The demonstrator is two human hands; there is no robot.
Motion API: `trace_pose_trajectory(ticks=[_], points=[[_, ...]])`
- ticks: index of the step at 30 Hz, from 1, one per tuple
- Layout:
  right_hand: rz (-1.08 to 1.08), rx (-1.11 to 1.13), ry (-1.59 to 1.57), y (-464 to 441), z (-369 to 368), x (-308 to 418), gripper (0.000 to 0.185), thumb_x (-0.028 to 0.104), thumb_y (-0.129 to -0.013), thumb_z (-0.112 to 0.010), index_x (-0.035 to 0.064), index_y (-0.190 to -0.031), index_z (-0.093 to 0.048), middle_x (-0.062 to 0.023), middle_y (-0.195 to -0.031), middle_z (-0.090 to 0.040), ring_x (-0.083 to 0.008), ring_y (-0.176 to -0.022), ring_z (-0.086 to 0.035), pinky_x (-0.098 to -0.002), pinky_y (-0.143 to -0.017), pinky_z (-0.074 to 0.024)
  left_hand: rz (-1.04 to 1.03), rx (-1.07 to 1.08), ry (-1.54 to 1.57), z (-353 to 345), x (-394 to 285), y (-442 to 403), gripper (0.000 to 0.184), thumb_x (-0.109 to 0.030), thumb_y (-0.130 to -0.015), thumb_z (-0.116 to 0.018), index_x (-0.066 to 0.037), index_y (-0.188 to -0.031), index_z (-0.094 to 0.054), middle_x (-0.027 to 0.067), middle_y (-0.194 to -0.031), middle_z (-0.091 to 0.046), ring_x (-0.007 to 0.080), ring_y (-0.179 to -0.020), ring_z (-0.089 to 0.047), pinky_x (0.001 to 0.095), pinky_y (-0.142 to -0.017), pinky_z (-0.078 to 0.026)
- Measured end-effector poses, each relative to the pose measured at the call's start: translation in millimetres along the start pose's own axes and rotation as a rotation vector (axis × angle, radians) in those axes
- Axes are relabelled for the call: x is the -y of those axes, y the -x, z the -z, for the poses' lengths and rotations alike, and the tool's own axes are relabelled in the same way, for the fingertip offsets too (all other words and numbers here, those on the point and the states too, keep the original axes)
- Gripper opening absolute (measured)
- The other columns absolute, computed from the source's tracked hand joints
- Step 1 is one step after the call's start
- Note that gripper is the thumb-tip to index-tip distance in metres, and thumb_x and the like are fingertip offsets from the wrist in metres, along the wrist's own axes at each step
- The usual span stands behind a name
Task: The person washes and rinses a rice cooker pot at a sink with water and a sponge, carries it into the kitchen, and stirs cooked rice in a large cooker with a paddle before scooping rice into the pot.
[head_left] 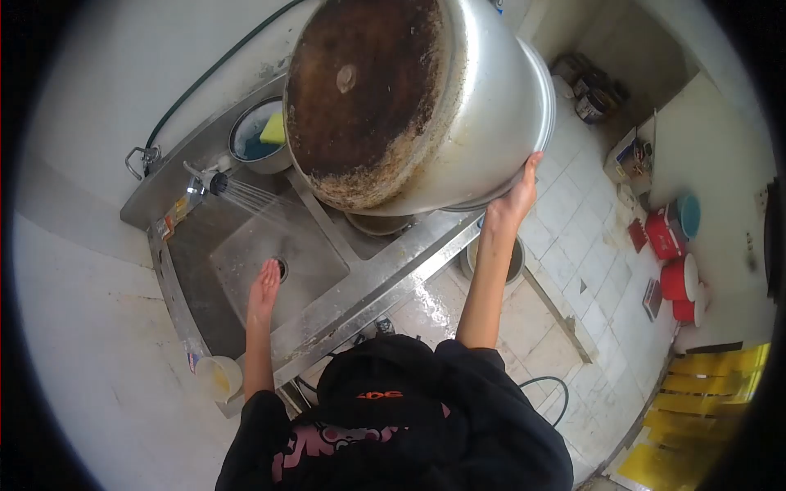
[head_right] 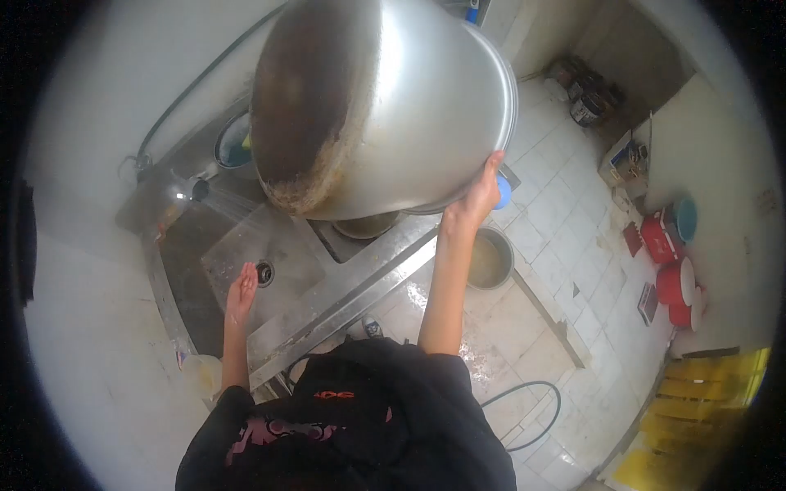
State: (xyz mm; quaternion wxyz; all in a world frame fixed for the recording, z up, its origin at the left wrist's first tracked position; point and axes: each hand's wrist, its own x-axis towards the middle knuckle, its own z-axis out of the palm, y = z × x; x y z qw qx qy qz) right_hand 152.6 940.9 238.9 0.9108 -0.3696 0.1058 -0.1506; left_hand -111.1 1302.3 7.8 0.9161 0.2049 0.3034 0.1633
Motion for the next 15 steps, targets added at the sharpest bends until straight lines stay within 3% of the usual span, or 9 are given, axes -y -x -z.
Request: trace_pose_trajectory(ticks=[7, 13, 15], points=[[0.187, -0.01, -0.015, 16, 13, 73, 0.054, 0.039, -0.084, -0.051, -0.008, -0.109, -0.047, -0.0113, -0.108, -0.052, -0.0185, -0.095, -0.051, -0.0301, -0.083, -0.041, 0.25, 0.045, -0.097, -64, 31, -50, 0.038, -0.005, -0.086, -0.041, 0.002, -0.123, -0.035, 0.0125, -0.127, -0.04, 0.0233, -0.118, -0.038, 0.0343, -0.1, -0.032], [0.621, -0.182, 0.289, 50, 81, 195, 0.046, 0.034, -0.086, -0.049, -0.0064, -0.108, -0.051, -0.0101, -0.104, -0.056, -0.0153, -0.091, -0.054, -0.0266, -0.08, -0.0437, 0.408, 0.2, -0.044, -131, 42, -107, 0.032, -0.005, -0.086, -0.038, 0.001, -0.117, -0.045, 0.012, -0.118, -0.049, 0.0237, -0.114, -0.043, 0.0342, -0.095, -0.037], [0.729, -0.289, 0.564, 82, 106, 230, 0.043, 0.033, -0.088, -0.046, -0.005, -0.107, -0.052, -0.0116, -0.102, -0.057, -0.0153, -0.086, -0.056, -0.0252, -0.073, -0.0474, 0.292, 0.211, -0.296, -167, 47, -113, 0.032, -0.007, -0.086, -0.04, 0.001, -0.117, -0.045, 0.0125, -0.118, -0.049, 0.0216, -0.112, -0.045, 0.0325, -0.092, -0.038]])
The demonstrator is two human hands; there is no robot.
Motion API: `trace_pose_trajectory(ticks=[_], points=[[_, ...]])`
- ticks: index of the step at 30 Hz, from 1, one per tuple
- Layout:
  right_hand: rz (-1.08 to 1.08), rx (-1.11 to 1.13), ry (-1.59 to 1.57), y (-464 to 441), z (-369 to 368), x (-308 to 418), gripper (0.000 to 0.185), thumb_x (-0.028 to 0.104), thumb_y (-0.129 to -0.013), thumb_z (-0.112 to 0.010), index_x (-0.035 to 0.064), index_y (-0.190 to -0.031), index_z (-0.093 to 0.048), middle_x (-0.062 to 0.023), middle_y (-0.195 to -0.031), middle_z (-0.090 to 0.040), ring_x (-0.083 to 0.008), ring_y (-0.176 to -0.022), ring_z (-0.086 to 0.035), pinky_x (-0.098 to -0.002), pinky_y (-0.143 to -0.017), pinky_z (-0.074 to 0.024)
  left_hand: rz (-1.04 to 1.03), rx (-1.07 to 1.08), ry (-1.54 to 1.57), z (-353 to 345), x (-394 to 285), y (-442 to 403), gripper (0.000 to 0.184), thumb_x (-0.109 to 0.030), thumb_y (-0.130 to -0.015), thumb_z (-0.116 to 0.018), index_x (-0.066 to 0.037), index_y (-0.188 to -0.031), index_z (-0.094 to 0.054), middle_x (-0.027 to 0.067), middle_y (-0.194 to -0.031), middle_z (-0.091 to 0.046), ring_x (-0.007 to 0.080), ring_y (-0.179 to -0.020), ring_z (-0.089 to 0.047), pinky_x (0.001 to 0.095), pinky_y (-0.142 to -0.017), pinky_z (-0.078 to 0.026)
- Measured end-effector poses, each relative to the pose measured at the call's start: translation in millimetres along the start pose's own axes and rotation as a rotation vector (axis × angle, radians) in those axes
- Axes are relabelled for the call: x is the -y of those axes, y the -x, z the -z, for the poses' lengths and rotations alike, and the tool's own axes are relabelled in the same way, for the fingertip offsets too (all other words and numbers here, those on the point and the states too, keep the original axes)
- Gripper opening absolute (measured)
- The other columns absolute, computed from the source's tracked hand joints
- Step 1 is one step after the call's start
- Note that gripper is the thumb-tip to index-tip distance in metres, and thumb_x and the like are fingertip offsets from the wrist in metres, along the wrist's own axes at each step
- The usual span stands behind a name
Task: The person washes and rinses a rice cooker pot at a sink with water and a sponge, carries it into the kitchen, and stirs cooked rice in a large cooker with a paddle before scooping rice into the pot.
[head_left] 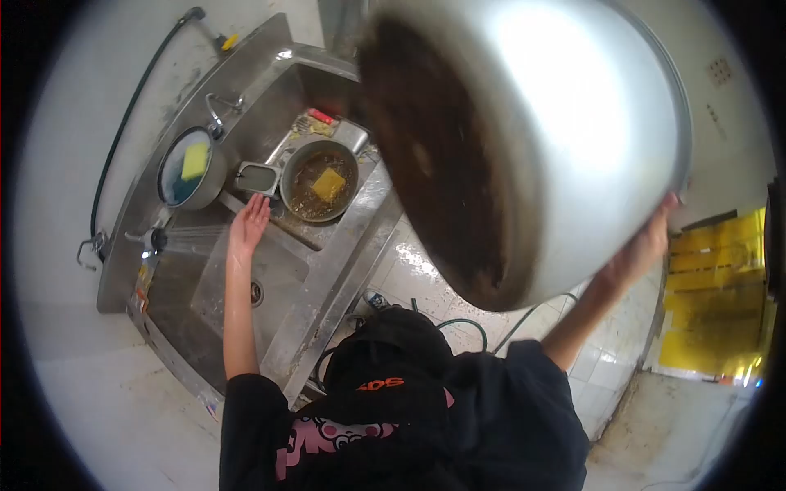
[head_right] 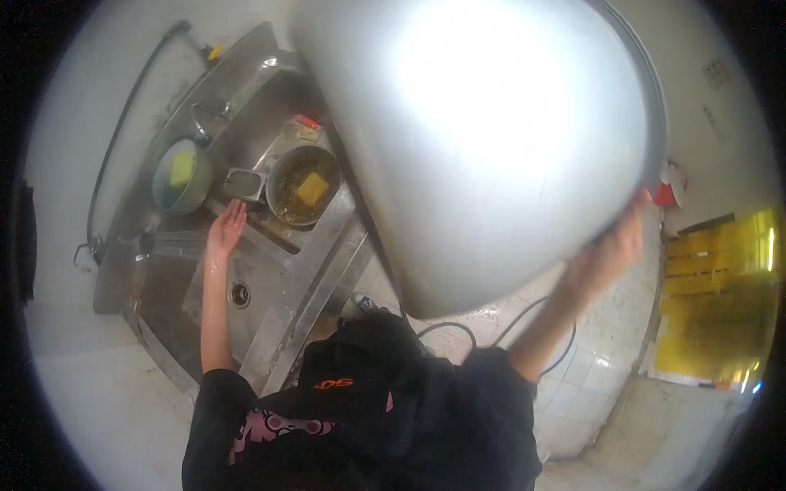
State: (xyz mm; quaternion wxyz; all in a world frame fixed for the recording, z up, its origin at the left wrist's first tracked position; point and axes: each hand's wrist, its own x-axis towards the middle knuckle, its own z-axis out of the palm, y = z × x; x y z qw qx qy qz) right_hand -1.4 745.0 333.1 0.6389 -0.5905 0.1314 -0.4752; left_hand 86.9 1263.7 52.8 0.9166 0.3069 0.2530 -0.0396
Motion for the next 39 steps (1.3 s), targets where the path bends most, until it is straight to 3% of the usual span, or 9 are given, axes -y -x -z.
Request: trace_pose_trajectory(ticks=[4, 7, 16, 23, 25, 26, 30, 37, 39], points=[[0.186, -0.187, 0.624, 16, 74, 33, 0.036, 0.031, -0.086, -0.052, -0.0034, -0.092, -0.062, -0.0111, -0.08, -0.062, -0.0119, -0.067, -0.057, -0.0227, -0.057, -0.0472, -0.132, 0.149, -0.567, -80, 24, -25, 0.029, -0.011, -0.086, -0.043, 0.002, -0.112, -0.047, 0.0126, -0.108, -0.055, 0.019, -0.1, -0.054, 0.0283, -0.084, -0.044], [0.353, -0.084, 1.023, 33, 114, 27, 0.024, 0.02, -0.081, -0.06, -0.0008, -0.071, -0.062, 0.0009, -0.054, -0.051, -0.0041, -0.05, -0.039, -0.0206, -0.043, -0.0277, -0.132, 0.357, -0.833, -141, 80, -64, 0.022, -0.012, -0.086, -0.045, 0.002, -0.102, -0.052, 0.0109, -0.094, -0.06, 0.0176, -0.085, -0.06, 0.026, -0.073, -0.048], [0.272, -0.089, 1.709, 72, 205, -4, 0.028, 0.024, -0.072, -0.068, -0.0017, -0.063, -0.061, -0.0144, -0.042, -0.046, -0.0204, -0.035, -0.034, -0.0344, -0.038, -0.0286, -0.843, 0.404, -1.909, -251, 271, -138, 0.039, -0.028, -0.075, -0.06, 0.003, -0.097, -0.05, 0.02, -0.094, -0.053, 0.0312, -0.083, -0.056, 0.0422, -0.071, -0.045], [-0.041, -0.325, 1.661, 116, 264, -2, 0.037, 0.035, -0.078, -0.058, -0.0005, -0.07, -0.064, -0.0149, -0.055, -0.056, -0.0229, -0.044, -0.046, -0.036, -0.046, -0.0361, -0.95, 0.284, -1.622, -245, 270, -140, 0.031, -0.022, -0.078, -0.057, 0.002, -0.095, -0.046, 0.0189, -0.09, -0.052, 0.0255, -0.075, -0.058, 0.0389, -0.06, -0.047], [-0.147, -0.306, 1.67, 123, 259, 0, 0.036, 0.034, -0.079, -0.058, -0.0005, -0.073, -0.064, -0.0146, -0.059, -0.059, -0.0239, -0.049, -0.051, -0.0357, -0.05, -0.0386, -0.544, 0.338, -1.174, -237, 222, -93, 0.023, -0.017, -0.081, -0.054, 0.0, -0.093, -0.044, 0.0127, -0.072, -0.053, 0.0208, -0.056, -0.058, 0.0321, -0.046, -0.045], [-0.12, -0.317, 1.652, 125, 254, -2, 0.041, 0.04, -0.078, -0.056, 0.0, -0.072, -0.064, -0.0149, -0.057, -0.057, -0.0248, -0.048, -0.049, -0.0372, -0.049, -0.0367, -0.639, 0.289, -1.106, -222, 202, -74, 0.018, -0.019, -0.083, -0.051, -0.004, -0.091, -0.048, 0.0051, -0.057, -0.047, 0.0159, -0.04, -0.049, 0.0282, -0.038, -0.039], [-0.146, -0.276, 1.679, 118, 245, -21, 0.046, 0.046, -0.079, -0.054, 0.0008, -0.071, -0.063, -0.015, -0.057, -0.055, -0.0272, -0.048, -0.047, -0.0393, -0.049, -0.0348, -0.255, 0.072, -0.524, -105, 122, -35, 0.018, -0.026, -0.086, -0.048, -0.008, -0.091, -0.048, -0.0028, -0.05, -0.035, 0.0068, -0.036, -0.036, 0.0214, -0.031, -0.03], [0.067, -0.026, 1.594, 82, 203, -48, 0.045, 0.049, -0.079, -0.051, 0.0065, -0.078, -0.066, -0.0119, -0.062, -0.06, -0.0281, -0.053, -0.054, -0.0395, -0.049, -0.038, -0.108, -0.074, -0.33, 23, 25, 50, 0.036, -0.045, -0.087, -0.042, -0.009, -0.085, -0.043, -0.0053, -0.047, -0.025, 0.0032, -0.034, -0.024, 0.0182, -0.032, -0.02], [0.056, 0.014, 1.622, 70, 199, -54, 0.039, 0.042, -0.082, -0.052, 0.0059, -0.076, -0.067, -0.0118, -0.064, -0.061, -0.0271, -0.053, -0.055, -0.0377, -0.049, -0.0396, 0.066, 0.135, -0.05, 52, 18, 62, 0.034, -0.042, -0.089, -0.04, -0.009, -0.085, -0.043, -0.0062, -0.047, -0.024, 0.0014, -0.034, -0.023, 0.0162, -0.031, -0.018]])
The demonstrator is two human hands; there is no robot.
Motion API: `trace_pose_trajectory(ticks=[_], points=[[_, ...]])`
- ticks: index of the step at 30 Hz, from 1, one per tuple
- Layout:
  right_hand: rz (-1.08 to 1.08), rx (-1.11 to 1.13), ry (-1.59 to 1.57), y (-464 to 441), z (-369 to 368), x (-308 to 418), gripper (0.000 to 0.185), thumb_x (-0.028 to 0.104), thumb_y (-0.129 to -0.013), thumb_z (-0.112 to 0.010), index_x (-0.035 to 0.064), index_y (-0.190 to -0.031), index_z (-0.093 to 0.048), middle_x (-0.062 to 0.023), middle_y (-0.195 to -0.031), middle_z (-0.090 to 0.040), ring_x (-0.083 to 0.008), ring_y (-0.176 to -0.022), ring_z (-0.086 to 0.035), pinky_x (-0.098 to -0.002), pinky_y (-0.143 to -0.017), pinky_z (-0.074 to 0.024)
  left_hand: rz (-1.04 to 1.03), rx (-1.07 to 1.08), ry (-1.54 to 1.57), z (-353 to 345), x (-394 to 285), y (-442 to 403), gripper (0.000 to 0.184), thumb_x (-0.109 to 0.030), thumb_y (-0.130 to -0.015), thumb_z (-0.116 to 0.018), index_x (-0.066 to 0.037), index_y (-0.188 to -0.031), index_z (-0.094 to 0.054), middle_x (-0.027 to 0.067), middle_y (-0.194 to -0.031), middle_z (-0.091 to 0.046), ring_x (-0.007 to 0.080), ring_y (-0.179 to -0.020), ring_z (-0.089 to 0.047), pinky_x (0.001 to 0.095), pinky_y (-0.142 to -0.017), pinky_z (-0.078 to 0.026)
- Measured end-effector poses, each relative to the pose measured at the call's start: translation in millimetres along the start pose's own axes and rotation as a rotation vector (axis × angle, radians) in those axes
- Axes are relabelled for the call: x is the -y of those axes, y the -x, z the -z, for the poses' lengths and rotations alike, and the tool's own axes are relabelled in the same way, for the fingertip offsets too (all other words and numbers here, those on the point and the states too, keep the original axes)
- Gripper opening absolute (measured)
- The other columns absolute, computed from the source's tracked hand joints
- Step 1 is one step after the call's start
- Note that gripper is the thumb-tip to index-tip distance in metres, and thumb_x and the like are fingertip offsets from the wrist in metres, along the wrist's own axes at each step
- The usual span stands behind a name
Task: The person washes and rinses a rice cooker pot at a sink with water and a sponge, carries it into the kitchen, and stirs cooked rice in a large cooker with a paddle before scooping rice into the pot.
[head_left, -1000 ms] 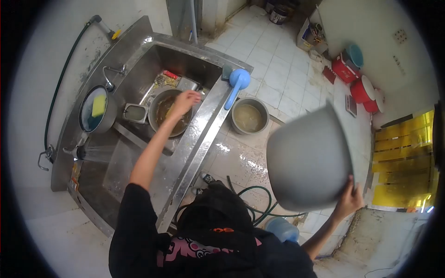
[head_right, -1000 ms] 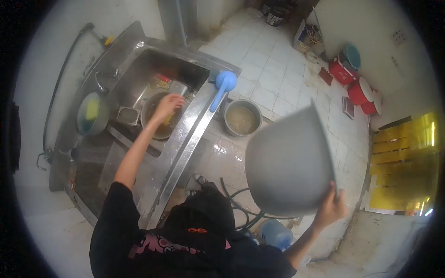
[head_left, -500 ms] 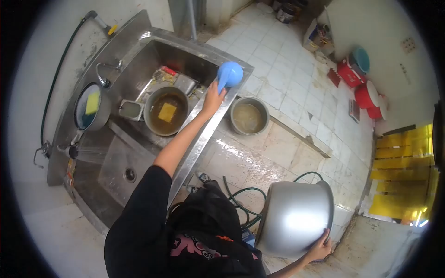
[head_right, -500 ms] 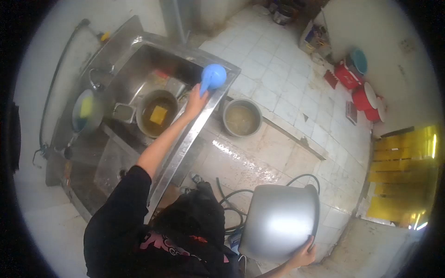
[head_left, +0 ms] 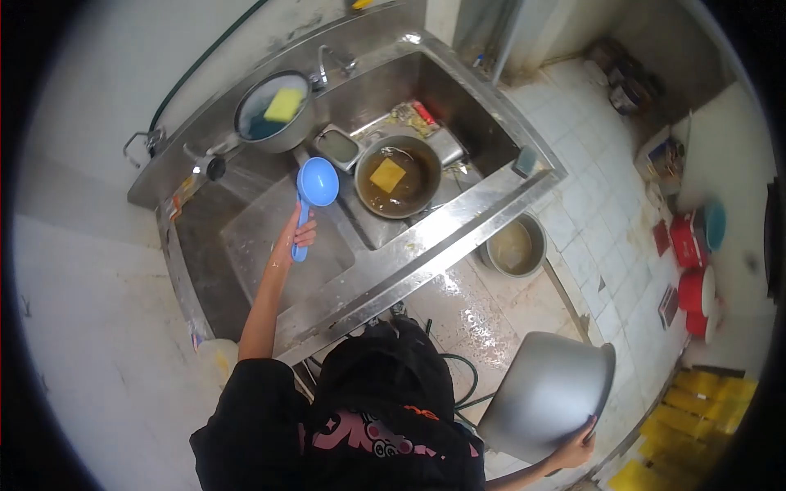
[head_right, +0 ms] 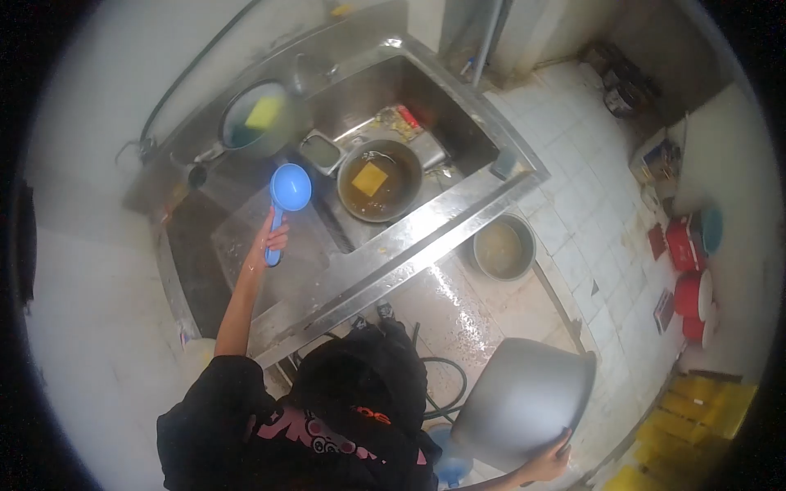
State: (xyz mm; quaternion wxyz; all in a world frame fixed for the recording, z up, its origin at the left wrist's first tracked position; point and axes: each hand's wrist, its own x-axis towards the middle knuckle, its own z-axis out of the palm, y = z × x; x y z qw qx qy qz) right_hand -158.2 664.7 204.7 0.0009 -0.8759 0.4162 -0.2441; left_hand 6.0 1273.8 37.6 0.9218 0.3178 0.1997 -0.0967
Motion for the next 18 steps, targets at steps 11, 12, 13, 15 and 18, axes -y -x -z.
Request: trace_pose_trajectory(ticks=[11, 12, 13, 15, 18], points=[[0.122, -0.012, -0.229, -20, -15, 31, 0.038, 0.038, -0.083, -0.052, 0.0026, -0.083, -0.066, -0.011, -0.068, -0.063, -0.0217, -0.055, -0.057, -0.0338, -0.053, -0.0428, 0.198, 0.261, 0.928, 20, 45, 52, 0.027, -0.028, -0.093, -0.033, -0.002, -0.086, -0.038, 0.0012, -0.054, -0.033, 0.0082, -0.038, -0.034, 0.0192, -0.035, -0.033], [0.085, 0.039, -0.251, -20, -14, 36, 0.038, 0.037, -0.083, -0.052, 0.0021, -0.083, -0.066, -0.0114, -0.068, -0.063, -0.0227, -0.056, -0.057, -0.0345, -0.052, -0.0426, 0.224, 0.273, 0.971, 14, 48, 56, 0.026, -0.025, -0.093, -0.032, -0.001, -0.086, -0.037, 0.0025, -0.055, -0.034, 0.0098, -0.039, -0.035, 0.0207, -0.036, -0.036], [0.048, 0.09, -0.271, -20, -12, 40, 0.038, 0.037, -0.083, -0.052, 0.0017, -0.082, -0.066, -0.0119, -0.068, -0.063, -0.0237, -0.056, -0.057, -0.0352, -0.052, -0.0424, 0.219, 0.273, 0.973, 8, 51, 59, 0.026, -0.025, -0.093, -0.032, -0.001, -0.086, -0.037, 0.0025, -0.055, -0.034, 0.0098, -0.039, -0.035, 0.0207, -0.036, -0.036], [0.083, 0.079, -0.252, -22, -20, 38, 0.039, 0.038, -0.082, -0.053, 0.0017, -0.081, -0.066, -0.0123, -0.067, -0.062, -0.0246, -0.056, -0.057, -0.036, -0.052, -0.042, 0.256, 0.378, 1.053, -8, 56, 65, 0.023, -0.022, -0.093, -0.031, -0.002, -0.085, -0.037, 0.0033, -0.055, -0.036, 0.0105, -0.04, -0.039, 0.021, -0.037, -0.038], [0.139, 0.081, -0.207, -21, -23, 41, 0.04, 0.04, -0.081, -0.053, 0.0019, -0.079, -0.066, -0.0132, -0.065, -0.061, -0.0267, -0.055, -0.057, -0.0375, -0.051, -0.0412, 0.307, 0.407, 1.34, -38, 58, 73, 0.018, -0.017, -0.092, -0.031, -0.001, -0.083, -0.036, 0.0049, -0.053, -0.04, 0.0128, -0.041, -0.045, 0.0219, -0.038, -0.043]])
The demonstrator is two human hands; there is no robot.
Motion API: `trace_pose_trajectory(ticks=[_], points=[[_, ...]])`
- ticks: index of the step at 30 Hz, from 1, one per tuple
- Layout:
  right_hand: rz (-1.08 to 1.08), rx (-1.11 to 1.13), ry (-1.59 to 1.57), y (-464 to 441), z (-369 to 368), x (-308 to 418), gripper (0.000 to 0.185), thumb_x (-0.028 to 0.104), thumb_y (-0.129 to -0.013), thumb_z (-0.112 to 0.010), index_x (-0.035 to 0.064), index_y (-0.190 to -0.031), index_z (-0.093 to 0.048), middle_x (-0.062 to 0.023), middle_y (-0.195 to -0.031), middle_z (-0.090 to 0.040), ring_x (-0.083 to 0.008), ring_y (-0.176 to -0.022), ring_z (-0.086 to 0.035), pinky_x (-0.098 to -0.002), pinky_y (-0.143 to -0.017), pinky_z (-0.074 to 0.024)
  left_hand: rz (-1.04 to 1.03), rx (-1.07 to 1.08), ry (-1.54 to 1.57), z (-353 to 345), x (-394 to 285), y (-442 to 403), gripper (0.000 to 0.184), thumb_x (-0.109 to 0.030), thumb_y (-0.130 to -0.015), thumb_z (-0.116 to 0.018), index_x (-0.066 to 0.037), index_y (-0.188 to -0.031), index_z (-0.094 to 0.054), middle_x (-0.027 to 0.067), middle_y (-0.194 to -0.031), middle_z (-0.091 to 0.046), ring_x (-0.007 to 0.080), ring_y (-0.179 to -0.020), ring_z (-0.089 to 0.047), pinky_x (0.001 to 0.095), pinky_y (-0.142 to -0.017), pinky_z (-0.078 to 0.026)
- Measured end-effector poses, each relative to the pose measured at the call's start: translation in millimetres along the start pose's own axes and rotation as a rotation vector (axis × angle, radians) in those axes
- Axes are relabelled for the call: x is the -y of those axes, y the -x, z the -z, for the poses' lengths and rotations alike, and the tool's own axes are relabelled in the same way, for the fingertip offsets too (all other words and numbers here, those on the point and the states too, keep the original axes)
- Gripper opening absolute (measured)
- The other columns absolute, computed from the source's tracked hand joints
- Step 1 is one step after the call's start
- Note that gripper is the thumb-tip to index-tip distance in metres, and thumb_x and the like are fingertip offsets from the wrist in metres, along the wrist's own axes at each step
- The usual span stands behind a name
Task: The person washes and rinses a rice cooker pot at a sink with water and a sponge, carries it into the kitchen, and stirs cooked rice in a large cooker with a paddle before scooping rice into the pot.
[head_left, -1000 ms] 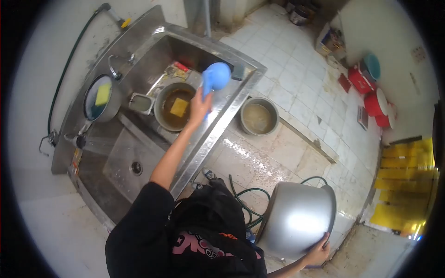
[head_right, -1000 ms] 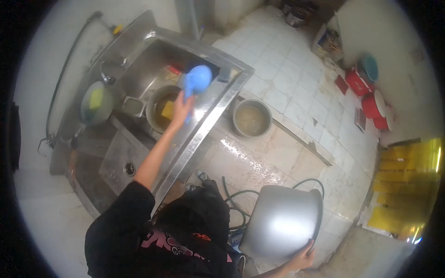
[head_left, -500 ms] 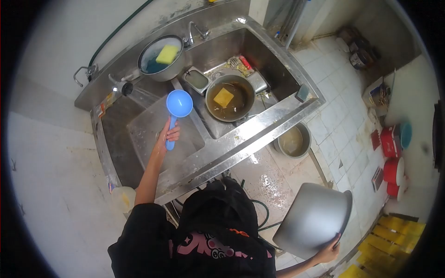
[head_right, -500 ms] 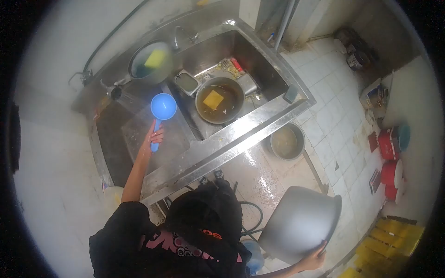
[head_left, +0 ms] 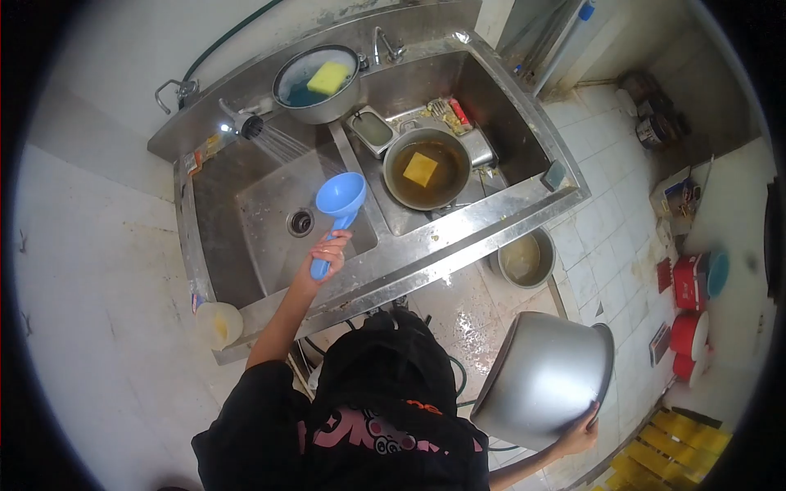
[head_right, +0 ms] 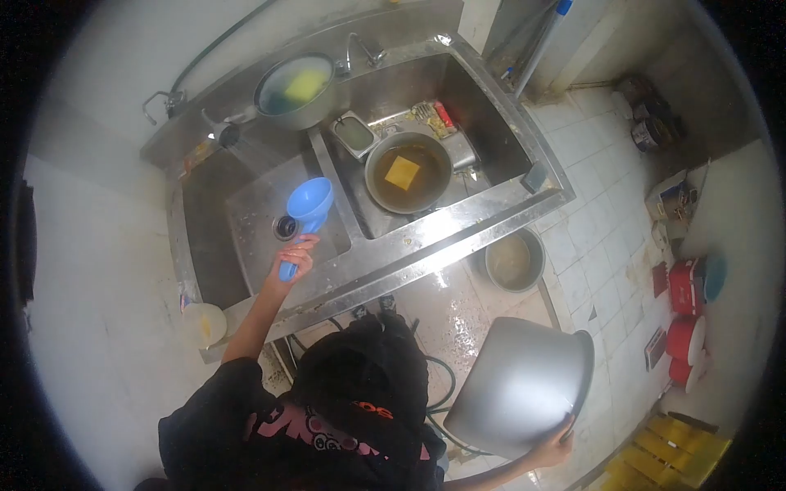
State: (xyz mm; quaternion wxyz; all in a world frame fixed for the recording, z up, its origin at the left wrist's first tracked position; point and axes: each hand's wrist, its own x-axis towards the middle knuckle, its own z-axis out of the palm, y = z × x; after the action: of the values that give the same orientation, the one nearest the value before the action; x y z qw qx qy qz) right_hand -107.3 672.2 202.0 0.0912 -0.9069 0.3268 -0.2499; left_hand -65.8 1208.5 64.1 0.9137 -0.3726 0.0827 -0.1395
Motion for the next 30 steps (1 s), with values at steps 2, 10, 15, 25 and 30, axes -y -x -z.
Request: trace_pose_trajectory(ticks=[2, 10, 15, 25, 30], points=[[0.019, 0.014, 0.023, 3, -1, 4, 0.041, 0.041, -0.08, -0.054, 0.0022, -0.078, -0.065, -0.0136, -0.064, -0.061, -0.0279, -0.055, -0.056, -0.0382, -0.05, -0.0407, 0.037, 0.061, 0.068, 2, 7, -7, 0.016, -0.014, -0.091, -0.031, -0.001, -0.083, -0.036, 0.0059, -0.052, -0.041, 0.0144, -0.041, -0.048, 0.0233, -0.038, -0.045], [0.012, -0.001, 0.181, 12, 2, 7, 0.042, 0.044, -0.08, -0.052, 0.0041, -0.077, -0.066, -0.0128, -0.061, -0.06, -0.0286, -0.052, -0.056, -0.0403, -0.047, -0.0401, 0.084, 0.265, 0.265, -9, 22, -23, 0.009, -0.006, -0.087, -0.033, -0.001, -0.08, -0.036, 0.0086, -0.049, -0.042, 0.0183, -0.039, -0.051, 0.0286, -0.037, -0.049], [0.013, -0.017, 0.165, 13, 6, -1, 0.043, 0.045, -0.079, -0.053, 0.0039, -0.076, -0.066, -0.0132, -0.059, -0.06, -0.0281, -0.052, -0.056, -0.0387, -0.046, -0.0406, 0.052, 0.243, 0.287, -15, 18, -20, 0.006, -0.001, -0.082, -0.035, 0.0, -0.079, -0.039, 0.0104, -0.047, -0.042, 0.0198, -0.038, -0.05, 0.0314, -0.035, -0.049], [0.104, -0.066, 0.109, 19, 3, 17, 0.044, 0.042, -0.078, -0.057, 0.0011, -0.062, -0.061, -0.0144, -0.048, -0.053, -0.0278, -0.039, -0.047, -0.038, -0.041, -0.0343, -0.02, -0.036, -0.169, -25, 5, -32, 0.005, -0.002, -0.083, -0.035, -0.001, -0.089, -0.037, 0.0044, -0.053, -0.041, 0.0133, -0.041, -0.046, 0.0229, -0.039, -0.041], [0.105, 0.008, -0.01, 30, 2, 36, 0.047, 0.045, -0.076, -0.058, 0.0003, -0.064, -0.062, -0.0164, -0.048, -0.05, -0.0278, -0.04, -0.043, -0.0398, -0.042, -0.0309, -0.251, -0.329, 0.098, -41, 25, -52, 0.017, 0.0, -0.079, -0.038, 0.0, -0.096, -0.036, 0.0037, -0.057, -0.042, 0.0131, -0.043, -0.044, 0.0236, -0.043, -0.042]])
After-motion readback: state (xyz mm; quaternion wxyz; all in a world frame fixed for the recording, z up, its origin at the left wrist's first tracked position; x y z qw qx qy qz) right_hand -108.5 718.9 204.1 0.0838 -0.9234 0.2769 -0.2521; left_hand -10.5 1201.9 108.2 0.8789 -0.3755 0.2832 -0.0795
